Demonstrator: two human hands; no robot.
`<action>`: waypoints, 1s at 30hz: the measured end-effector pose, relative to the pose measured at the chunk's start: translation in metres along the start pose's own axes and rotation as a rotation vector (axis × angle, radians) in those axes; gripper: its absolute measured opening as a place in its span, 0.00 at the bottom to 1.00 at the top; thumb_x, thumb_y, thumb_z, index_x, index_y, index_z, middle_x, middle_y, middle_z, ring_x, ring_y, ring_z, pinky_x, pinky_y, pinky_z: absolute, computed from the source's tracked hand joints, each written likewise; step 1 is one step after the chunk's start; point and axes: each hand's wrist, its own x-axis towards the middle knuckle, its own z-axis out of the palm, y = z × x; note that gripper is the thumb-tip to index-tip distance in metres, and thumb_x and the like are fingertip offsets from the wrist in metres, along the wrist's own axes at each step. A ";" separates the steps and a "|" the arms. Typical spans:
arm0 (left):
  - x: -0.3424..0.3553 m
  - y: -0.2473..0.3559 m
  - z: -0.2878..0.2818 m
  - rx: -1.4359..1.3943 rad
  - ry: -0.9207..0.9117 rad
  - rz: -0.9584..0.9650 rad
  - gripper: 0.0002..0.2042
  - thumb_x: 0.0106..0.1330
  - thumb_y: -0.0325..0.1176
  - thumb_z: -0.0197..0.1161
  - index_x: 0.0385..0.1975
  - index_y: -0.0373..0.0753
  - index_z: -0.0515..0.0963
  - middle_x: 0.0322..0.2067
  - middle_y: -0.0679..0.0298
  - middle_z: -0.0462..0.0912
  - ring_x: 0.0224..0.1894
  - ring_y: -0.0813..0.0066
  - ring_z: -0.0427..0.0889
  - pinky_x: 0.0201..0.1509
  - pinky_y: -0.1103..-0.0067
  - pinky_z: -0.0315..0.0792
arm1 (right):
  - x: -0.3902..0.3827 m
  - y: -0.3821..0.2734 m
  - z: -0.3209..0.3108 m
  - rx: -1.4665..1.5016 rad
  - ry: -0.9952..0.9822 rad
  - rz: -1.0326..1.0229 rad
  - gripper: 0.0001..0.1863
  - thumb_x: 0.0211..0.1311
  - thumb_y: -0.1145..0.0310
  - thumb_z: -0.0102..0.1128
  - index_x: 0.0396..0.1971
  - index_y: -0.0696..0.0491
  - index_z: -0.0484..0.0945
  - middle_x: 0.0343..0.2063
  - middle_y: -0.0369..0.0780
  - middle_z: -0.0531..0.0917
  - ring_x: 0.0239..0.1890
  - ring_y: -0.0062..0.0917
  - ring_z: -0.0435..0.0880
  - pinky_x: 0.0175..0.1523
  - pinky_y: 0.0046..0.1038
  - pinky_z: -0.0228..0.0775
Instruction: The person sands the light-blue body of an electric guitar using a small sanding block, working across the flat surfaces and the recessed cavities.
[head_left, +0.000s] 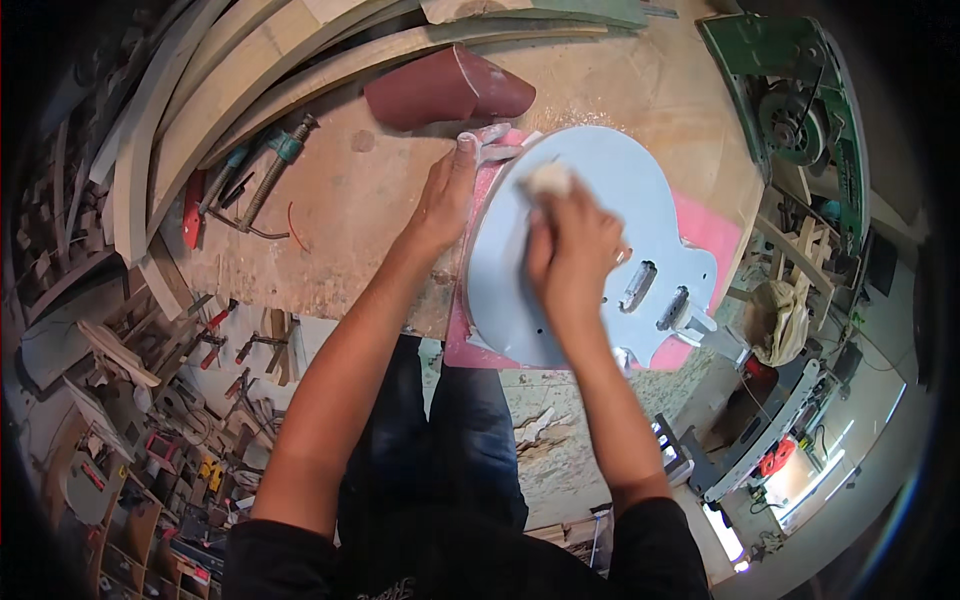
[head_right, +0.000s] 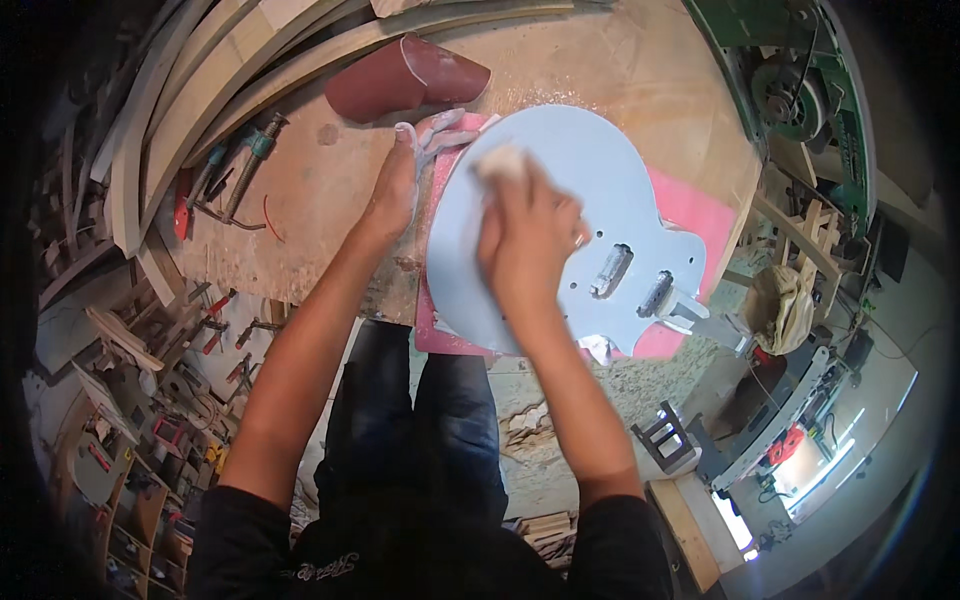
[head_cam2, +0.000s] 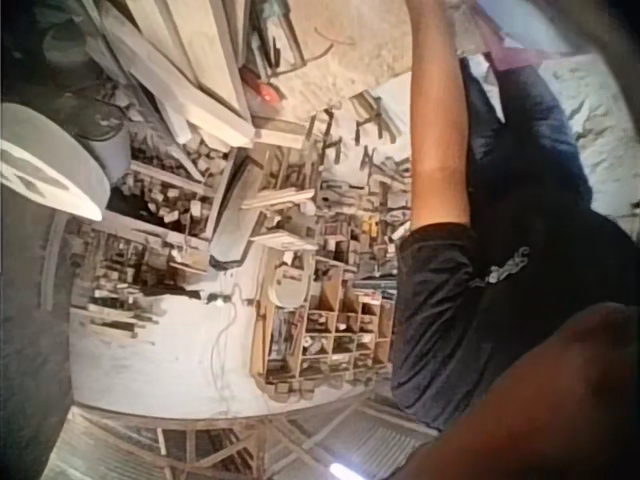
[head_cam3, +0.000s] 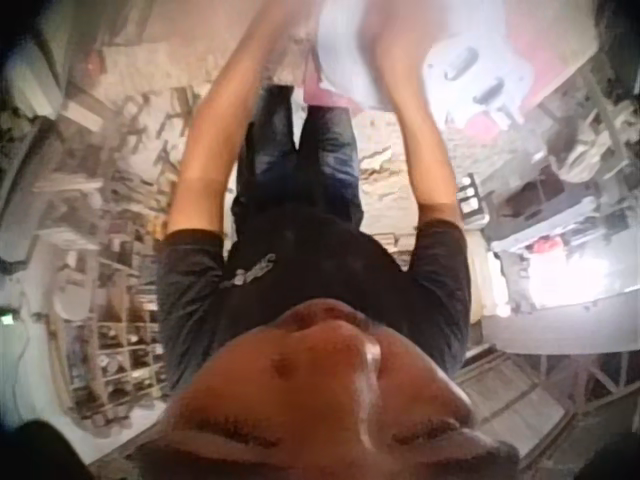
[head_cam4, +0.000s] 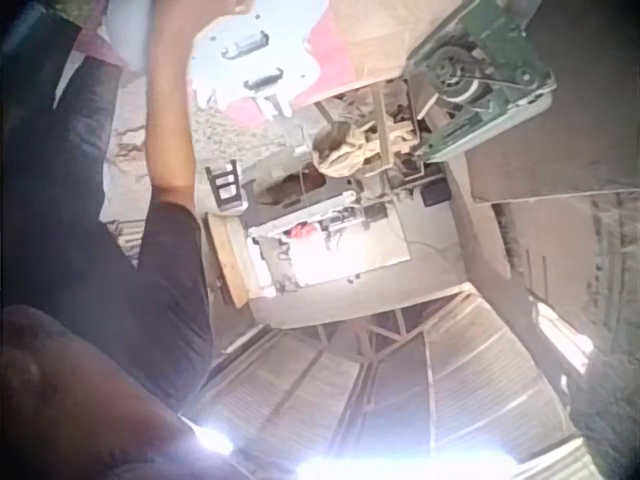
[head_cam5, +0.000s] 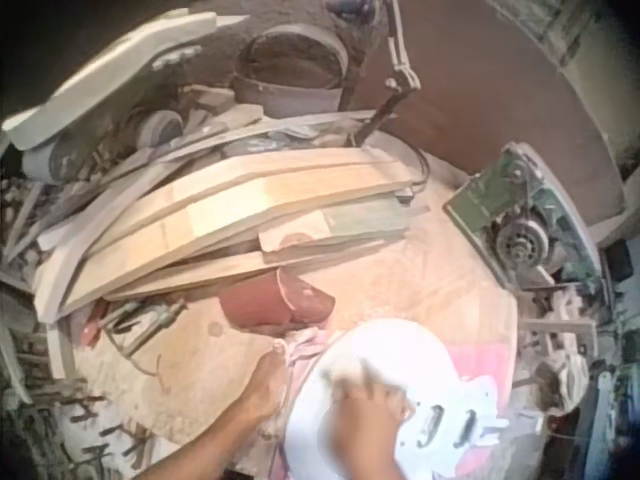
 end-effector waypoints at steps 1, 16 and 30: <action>-0.001 0.000 0.001 -0.003 0.006 0.002 0.51 0.76 0.73 0.22 0.74 0.26 0.59 0.63 0.44 0.78 0.72 0.56 0.69 0.80 0.63 0.51 | 0.027 0.001 -0.003 -0.014 0.033 0.047 0.25 0.59 0.69 0.65 0.58 0.39 0.82 0.64 0.47 0.79 0.54 0.49 0.76 0.57 0.58 0.59; -0.014 0.003 0.019 0.305 0.315 0.402 0.25 0.79 0.51 0.52 0.53 0.29 0.78 0.42 0.41 0.82 0.44 0.42 0.82 0.50 0.61 0.75 | -0.019 0.007 -0.007 0.110 -0.056 -0.246 0.25 0.55 0.75 0.65 0.54 0.40 0.87 0.63 0.50 0.79 0.59 0.48 0.77 0.66 0.46 0.63; -0.013 -0.002 0.024 0.330 0.308 0.396 0.23 0.80 0.45 0.51 0.50 0.27 0.78 0.41 0.41 0.82 0.43 0.41 0.81 0.51 0.61 0.75 | 0.032 0.021 -0.006 0.068 0.068 -0.154 0.21 0.58 0.74 0.63 0.52 0.43 0.87 0.61 0.51 0.79 0.57 0.51 0.76 0.63 0.50 0.66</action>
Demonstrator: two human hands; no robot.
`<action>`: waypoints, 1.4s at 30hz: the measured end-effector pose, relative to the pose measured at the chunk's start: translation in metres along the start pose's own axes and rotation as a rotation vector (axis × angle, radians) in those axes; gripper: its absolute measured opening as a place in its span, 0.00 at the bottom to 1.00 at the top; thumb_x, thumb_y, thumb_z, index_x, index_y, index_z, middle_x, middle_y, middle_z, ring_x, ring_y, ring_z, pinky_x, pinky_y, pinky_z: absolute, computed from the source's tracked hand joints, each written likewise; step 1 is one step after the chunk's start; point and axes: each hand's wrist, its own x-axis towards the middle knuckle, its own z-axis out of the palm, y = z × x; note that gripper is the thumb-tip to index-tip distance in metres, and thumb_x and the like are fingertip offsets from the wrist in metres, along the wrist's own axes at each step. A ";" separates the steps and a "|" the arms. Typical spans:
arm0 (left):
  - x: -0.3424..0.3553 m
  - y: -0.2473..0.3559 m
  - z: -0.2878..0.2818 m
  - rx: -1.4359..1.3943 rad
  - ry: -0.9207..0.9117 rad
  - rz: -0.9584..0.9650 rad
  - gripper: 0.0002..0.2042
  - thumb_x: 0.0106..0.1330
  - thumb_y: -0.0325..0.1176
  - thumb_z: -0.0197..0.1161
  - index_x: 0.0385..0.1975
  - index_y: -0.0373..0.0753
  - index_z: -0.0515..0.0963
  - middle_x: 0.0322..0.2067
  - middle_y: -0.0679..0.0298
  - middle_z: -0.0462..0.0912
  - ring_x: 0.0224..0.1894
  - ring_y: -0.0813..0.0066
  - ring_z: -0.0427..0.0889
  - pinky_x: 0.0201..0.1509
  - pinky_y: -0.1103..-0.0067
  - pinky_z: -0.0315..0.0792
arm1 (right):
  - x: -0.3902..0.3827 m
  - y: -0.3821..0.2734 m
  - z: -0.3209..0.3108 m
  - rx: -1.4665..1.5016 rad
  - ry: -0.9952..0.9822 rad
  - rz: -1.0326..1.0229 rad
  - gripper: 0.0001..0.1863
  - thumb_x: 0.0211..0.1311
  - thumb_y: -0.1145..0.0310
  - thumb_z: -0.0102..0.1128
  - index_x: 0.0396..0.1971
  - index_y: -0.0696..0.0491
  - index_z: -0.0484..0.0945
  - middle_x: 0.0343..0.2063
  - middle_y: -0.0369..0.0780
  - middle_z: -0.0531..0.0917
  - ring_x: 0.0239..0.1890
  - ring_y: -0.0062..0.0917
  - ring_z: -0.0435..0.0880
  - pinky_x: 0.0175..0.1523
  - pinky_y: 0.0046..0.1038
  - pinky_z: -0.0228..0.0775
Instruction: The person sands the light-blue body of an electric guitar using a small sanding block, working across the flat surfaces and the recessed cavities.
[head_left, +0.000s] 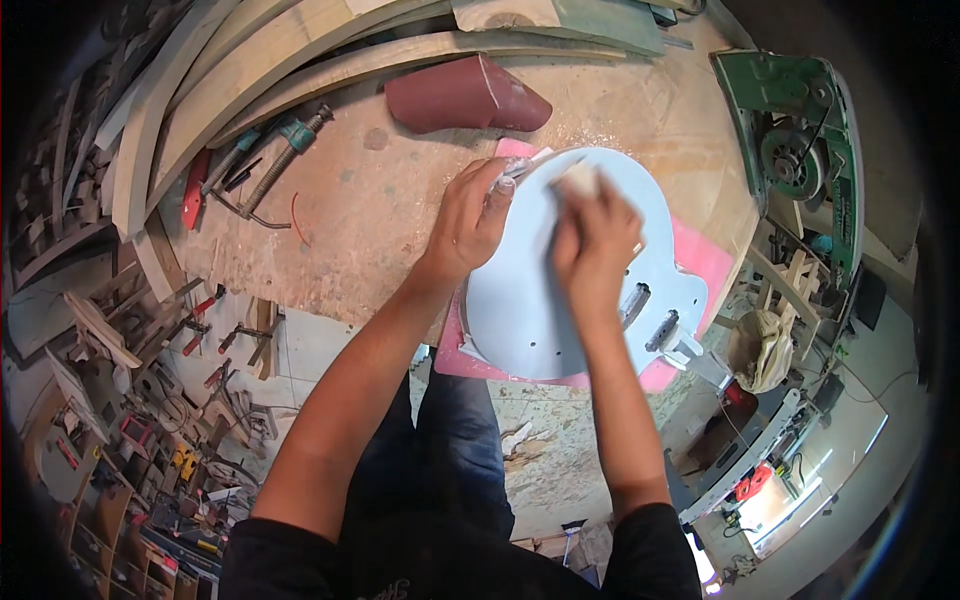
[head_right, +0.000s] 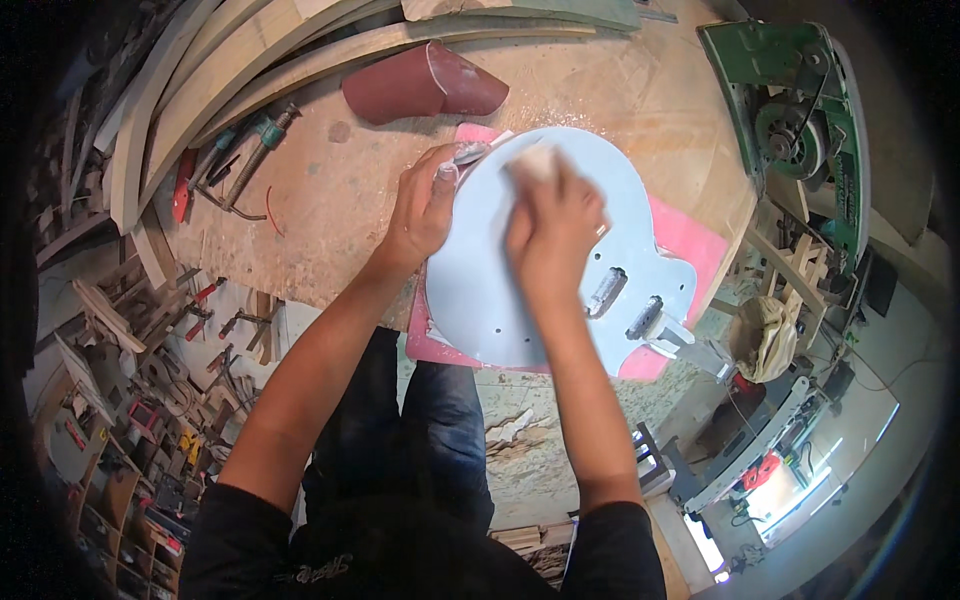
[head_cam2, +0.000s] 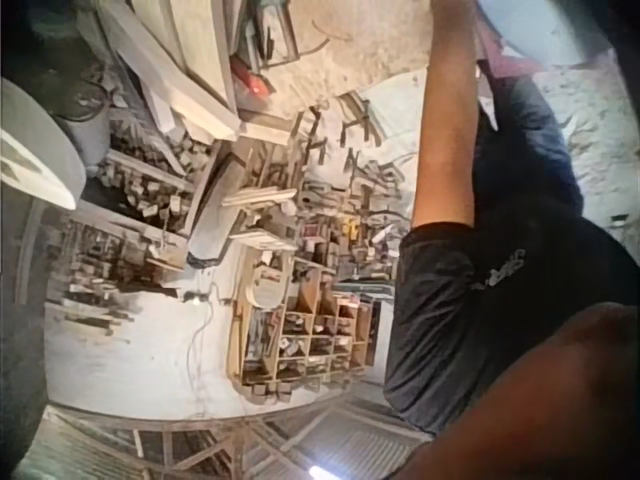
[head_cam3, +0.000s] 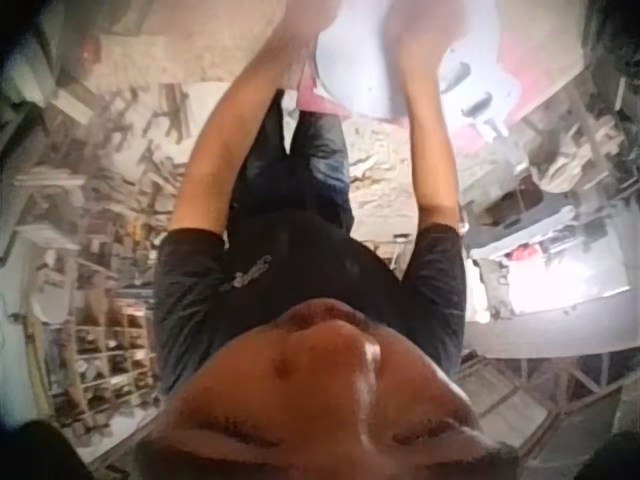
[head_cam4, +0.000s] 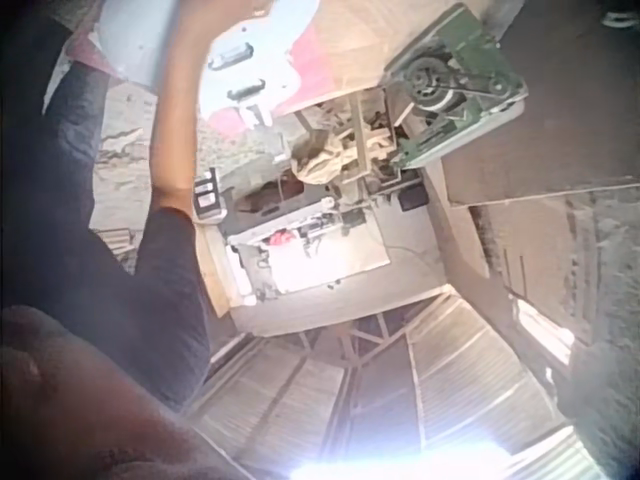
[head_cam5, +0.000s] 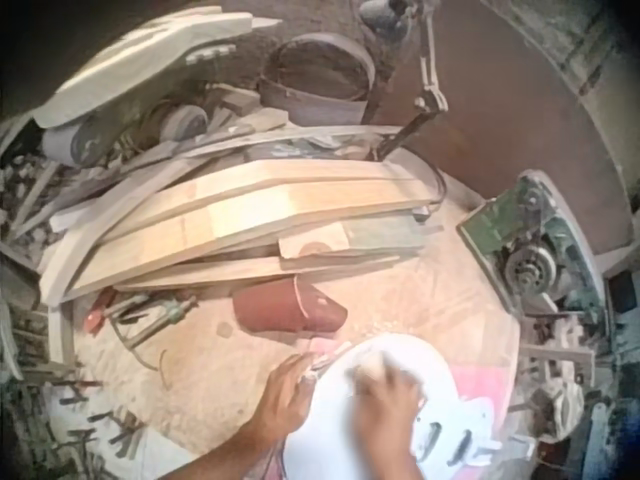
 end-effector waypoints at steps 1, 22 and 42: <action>-0.001 0.000 0.001 -0.001 -0.005 -0.001 0.23 0.80 0.45 0.51 0.50 0.27 0.78 0.41 0.41 0.82 0.43 0.41 0.81 0.51 0.61 0.75 | 0.015 0.005 0.001 -0.009 0.051 0.081 0.21 0.59 0.75 0.62 0.52 0.43 0.87 0.63 0.53 0.78 0.56 0.51 0.75 0.62 0.51 0.66; -0.001 0.001 -0.003 0.040 0.005 0.003 0.21 0.81 0.43 0.51 0.52 0.27 0.79 0.44 0.41 0.83 0.45 0.44 0.83 0.52 0.63 0.75 | -0.015 -0.013 0.002 0.028 -0.027 0.042 0.21 0.57 0.75 0.65 0.50 0.41 0.88 0.61 0.48 0.79 0.59 0.49 0.75 0.63 0.50 0.63; -0.003 0.000 -0.003 0.025 0.029 -0.012 0.21 0.81 0.42 0.51 0.51 0.25 0.78 0.45 0.40 0.83 0.46 0.42 0.83 0.53 0.63 0.75 | -0.048 -0.043 0.001 0.035 -0.111 0.066 0.21 0.56 0.74 0.65 0.50 0.38 0.88 0.63 0.48 0.78 0.59 0.50 0.74 0.63 0.54 0.62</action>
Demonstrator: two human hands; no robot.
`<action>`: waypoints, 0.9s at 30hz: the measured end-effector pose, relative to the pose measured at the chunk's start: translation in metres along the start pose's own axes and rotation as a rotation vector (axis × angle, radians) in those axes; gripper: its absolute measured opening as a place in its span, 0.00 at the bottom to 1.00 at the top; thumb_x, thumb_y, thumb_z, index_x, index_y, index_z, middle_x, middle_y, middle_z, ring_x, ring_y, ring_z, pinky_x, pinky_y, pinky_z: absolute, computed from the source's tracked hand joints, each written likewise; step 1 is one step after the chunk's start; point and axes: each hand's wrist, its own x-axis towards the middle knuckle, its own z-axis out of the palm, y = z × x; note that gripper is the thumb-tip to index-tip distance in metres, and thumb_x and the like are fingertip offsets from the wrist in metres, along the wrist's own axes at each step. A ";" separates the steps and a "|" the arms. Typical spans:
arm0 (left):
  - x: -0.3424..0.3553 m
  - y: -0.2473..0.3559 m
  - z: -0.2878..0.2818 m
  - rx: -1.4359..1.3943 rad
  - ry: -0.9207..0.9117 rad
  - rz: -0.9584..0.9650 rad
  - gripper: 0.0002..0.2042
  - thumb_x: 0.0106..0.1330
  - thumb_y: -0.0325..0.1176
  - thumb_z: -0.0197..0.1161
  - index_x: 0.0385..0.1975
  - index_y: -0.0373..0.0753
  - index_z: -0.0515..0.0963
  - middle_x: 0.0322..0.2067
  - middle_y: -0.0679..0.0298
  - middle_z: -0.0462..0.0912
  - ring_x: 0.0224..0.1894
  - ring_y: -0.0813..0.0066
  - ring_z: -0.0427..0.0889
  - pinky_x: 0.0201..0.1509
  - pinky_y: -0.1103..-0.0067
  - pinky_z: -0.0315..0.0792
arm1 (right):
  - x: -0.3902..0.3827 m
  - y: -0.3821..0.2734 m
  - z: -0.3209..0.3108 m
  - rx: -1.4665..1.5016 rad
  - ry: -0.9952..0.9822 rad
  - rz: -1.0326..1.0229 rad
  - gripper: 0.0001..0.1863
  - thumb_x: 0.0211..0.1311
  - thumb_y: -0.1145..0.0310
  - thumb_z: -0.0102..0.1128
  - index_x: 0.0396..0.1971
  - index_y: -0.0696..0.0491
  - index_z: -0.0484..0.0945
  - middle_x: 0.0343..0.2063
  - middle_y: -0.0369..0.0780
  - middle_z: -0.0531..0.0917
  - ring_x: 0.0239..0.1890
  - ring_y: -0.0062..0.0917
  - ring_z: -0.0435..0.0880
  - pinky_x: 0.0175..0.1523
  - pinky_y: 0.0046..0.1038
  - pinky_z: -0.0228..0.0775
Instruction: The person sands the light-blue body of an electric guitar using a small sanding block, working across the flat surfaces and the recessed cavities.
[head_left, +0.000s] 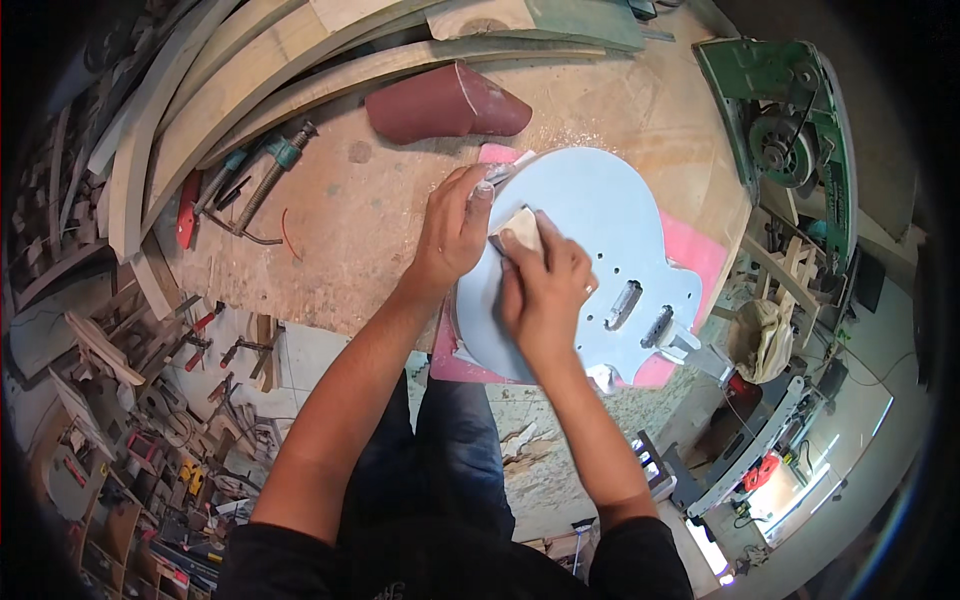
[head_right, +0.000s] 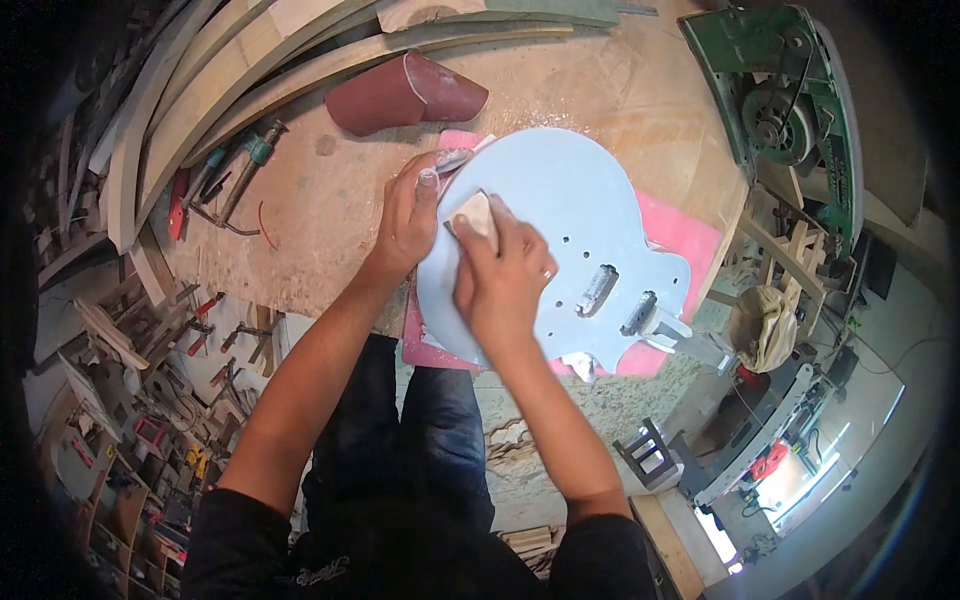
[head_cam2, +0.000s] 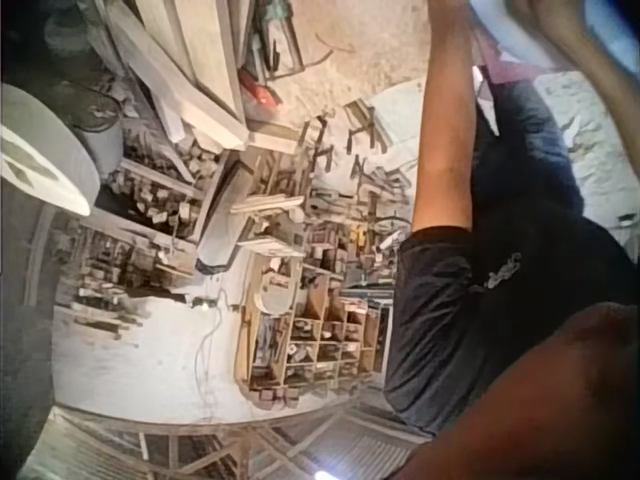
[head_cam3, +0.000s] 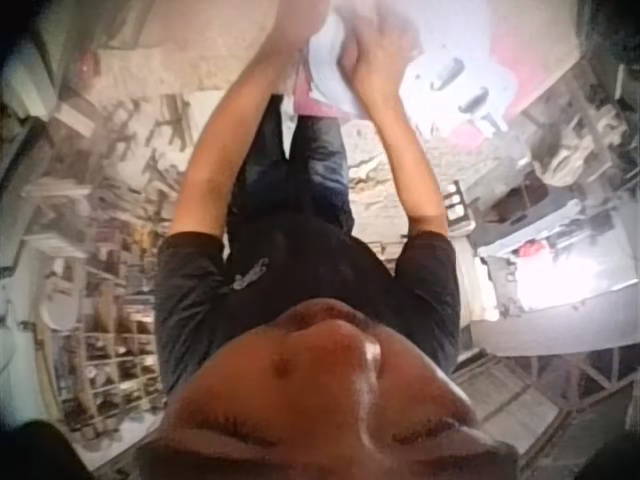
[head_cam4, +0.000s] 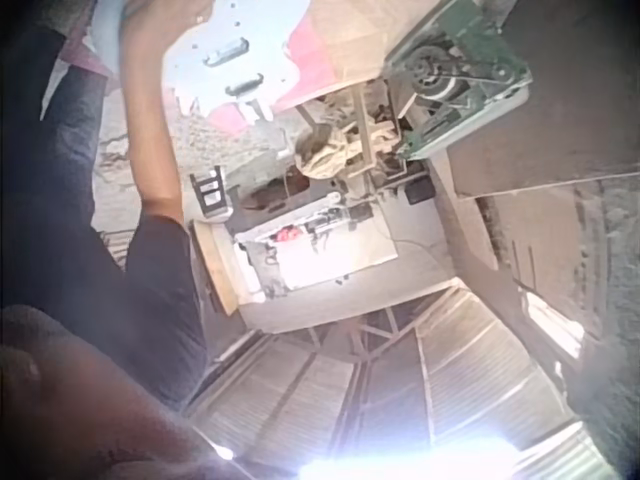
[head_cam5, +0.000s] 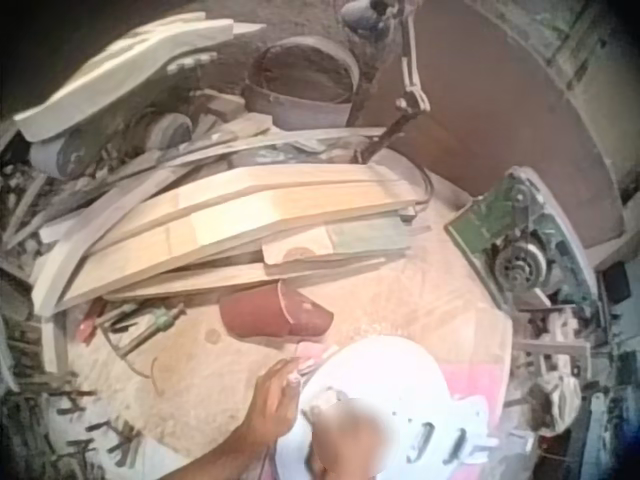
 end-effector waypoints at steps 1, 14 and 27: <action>0.000 0.001 0.000 0.000 0.001 0.000 0.21 0.81 0.42 0.51 0.51 0.25 0.78 0.45 0.40 0.83 0.46 0.42 0.83 0.53 0.63 0.75 | 0.009 0.012 -0.004 0.016 -0.004 -0.041 0.21 0.56 0.74 0.65 0.49 0.39 0.88 0.63 0.48 0.78 0.58 0.50 0.75 0.63 0.53 0.62; 0.002 0.002 0.001 0.013 -0.027 -0.019 0.19 0.80 0.39 0.51 0.51 0.25 0.79 0.46 0.39 0.83 0.47 0.40 0.83 0.55 0.62 0.75 | 0.040 0.033 -0.004 -0.027 0.082 0.021 0.21 0.58 0.72 0.64 0.52 0.40 0.86 0.64 0.51 0.76 0.59 0.52 0.74 0.63 0.54 0.63; 0.001 -0.002 0.001 0.039 -0.037 -0.004 0.18 0.79 0.36 0.52 0.52 0.24 0.78 0.47 0.39 0.83 0.46 0.42 0.83 0.54 0.63 0.76 | 0.067 0.037 -0.011 0.004 0.194 0.130 0.20 0.61 0.75 0.62 0.53 0.43 0.86 0.61 0.52 0.78 0.60 0.51 0.73 0.63 0.53 0.63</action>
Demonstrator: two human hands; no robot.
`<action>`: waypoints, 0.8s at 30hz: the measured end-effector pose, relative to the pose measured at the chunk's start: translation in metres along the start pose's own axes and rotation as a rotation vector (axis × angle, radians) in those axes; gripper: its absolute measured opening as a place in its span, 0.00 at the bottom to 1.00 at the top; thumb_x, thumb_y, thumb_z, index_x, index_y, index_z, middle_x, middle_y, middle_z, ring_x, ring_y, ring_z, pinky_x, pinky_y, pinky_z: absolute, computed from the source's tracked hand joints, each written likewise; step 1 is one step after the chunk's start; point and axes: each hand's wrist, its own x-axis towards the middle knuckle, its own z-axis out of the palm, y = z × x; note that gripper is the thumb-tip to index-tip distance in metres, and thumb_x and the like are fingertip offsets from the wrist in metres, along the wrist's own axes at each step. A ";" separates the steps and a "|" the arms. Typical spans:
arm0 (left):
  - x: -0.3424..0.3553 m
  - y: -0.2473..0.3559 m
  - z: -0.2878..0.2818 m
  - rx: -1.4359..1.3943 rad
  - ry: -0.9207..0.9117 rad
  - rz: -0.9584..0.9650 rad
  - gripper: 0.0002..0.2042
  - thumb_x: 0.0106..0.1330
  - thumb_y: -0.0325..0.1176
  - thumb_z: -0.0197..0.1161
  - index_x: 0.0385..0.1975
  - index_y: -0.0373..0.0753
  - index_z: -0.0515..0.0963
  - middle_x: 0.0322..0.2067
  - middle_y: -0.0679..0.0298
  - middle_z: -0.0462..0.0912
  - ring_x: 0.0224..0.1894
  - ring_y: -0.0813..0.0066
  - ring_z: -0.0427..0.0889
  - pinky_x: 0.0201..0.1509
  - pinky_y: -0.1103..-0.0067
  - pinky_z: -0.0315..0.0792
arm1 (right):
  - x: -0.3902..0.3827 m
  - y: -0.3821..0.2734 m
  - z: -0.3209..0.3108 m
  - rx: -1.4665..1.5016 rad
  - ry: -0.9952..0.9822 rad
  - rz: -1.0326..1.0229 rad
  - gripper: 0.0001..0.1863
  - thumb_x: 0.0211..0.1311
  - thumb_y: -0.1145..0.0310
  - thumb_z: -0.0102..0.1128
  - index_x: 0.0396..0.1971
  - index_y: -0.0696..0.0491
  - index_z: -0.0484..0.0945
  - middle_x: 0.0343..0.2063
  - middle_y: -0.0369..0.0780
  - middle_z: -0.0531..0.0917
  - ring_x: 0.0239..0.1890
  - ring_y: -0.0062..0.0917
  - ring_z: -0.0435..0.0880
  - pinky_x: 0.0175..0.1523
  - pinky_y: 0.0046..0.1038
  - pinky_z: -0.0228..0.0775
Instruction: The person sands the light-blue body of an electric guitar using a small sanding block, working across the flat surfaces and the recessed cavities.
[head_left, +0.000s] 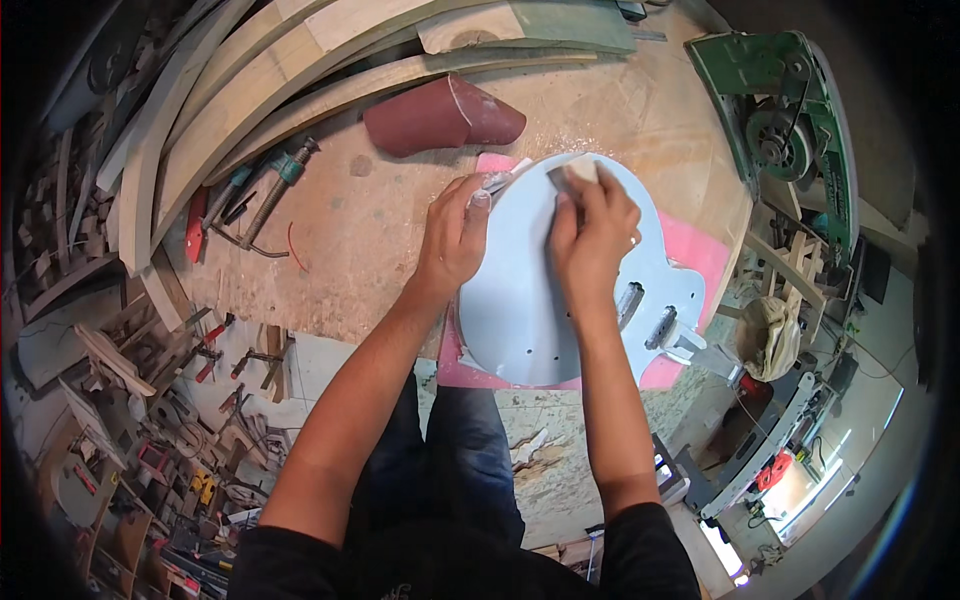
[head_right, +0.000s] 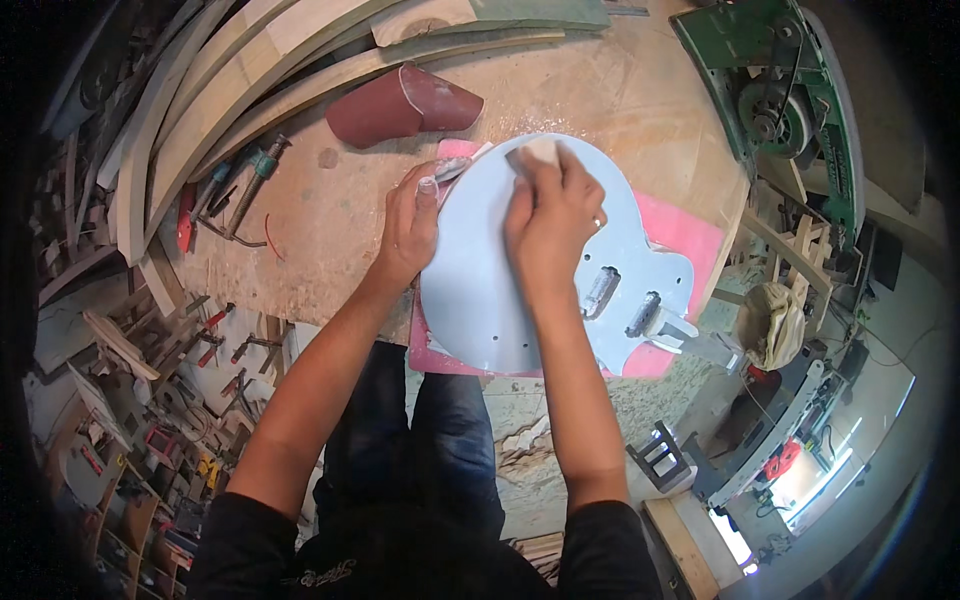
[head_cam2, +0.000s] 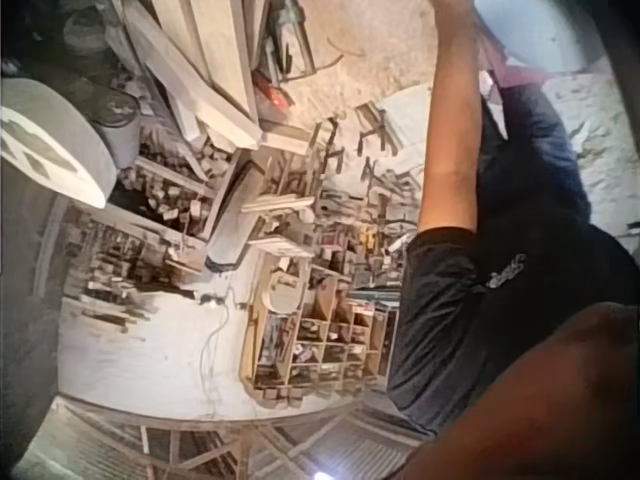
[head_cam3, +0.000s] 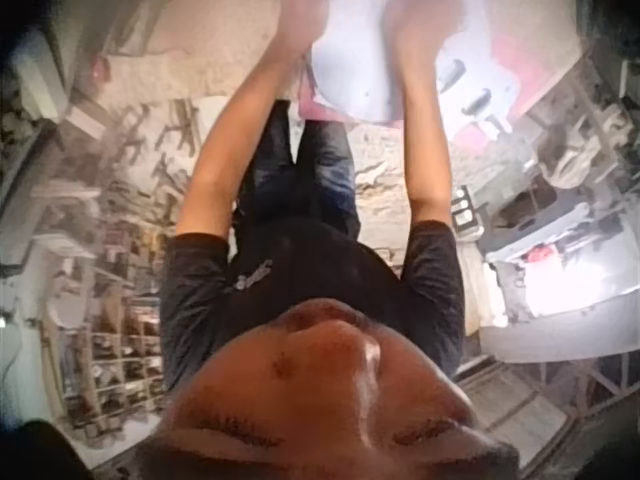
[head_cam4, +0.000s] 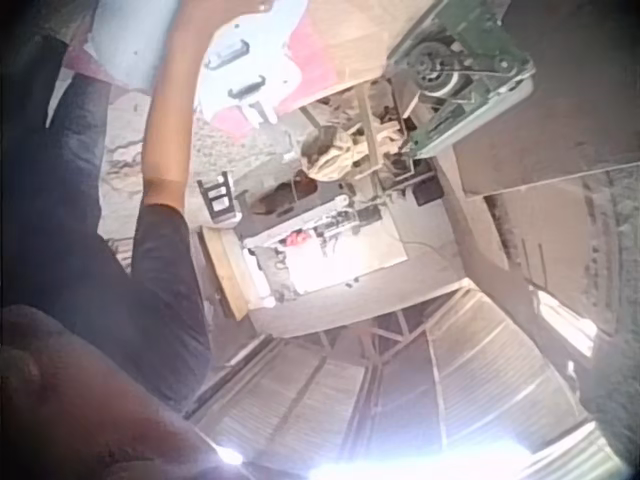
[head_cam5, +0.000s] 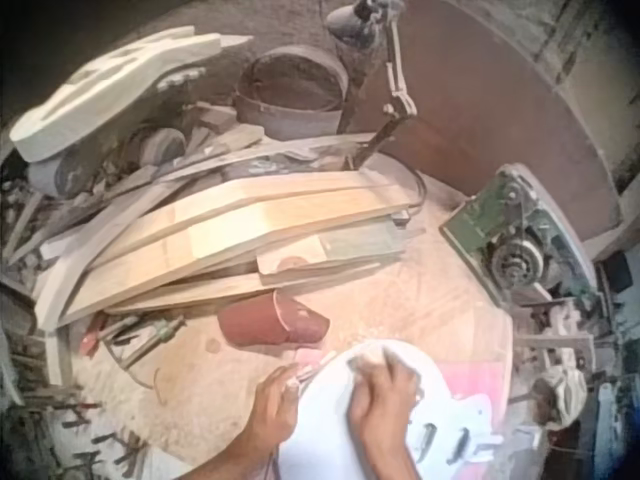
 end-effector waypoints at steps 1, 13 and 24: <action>-0.002 0.000 -0.002 0.004 -0.002 -0.002 0.18 0.79 0.36 0.52 0.52 0.24 0.78 0.47 0.39 0.83 0.46 0.42 0.83 0.54 0.63 0.76 | -0.007 -0.003 0.005 -0.023 0.012 0.002 0.21 0.61 0.74 0.62 0.53 0.43 0.86 0.61 0.52 0.78 0.60 0.50 0.73 0.64 0.52 0.62; 0.002 0.007 -0.001 0.029 -0.014 -0.024 0.18 0.79 0.36 0.52 0.51 0.25 0.78 0.46 0.40 0.83 0.46 0.43 0.84 0.53 0.64 0.76 | -0.010 -0.002 0.010 -0.008 0.030 0.025 0.21 0.60 0.75 0.63 0.53 0.43 0.86 0.62 0.51 0.77 0.59 0.54 0.73 0.65 0.50 0.65; 0.003 0.007 0.002 0.036 -0.015 -0.118 0.19 0.81 0.38 0.49 0.52 0.26 0.80 0.48 0.39 0.84 0.50 0.41 0.84 0.56 0.62 0.76 | -0.007 0.000 0.015 -0.035 0.096 0.023 0.22 0.60 0.72 0.65 0.55 0.42 0.84 0.61 0.49 0.78 0.58 0.50 0.75 0.61 0.53 0.62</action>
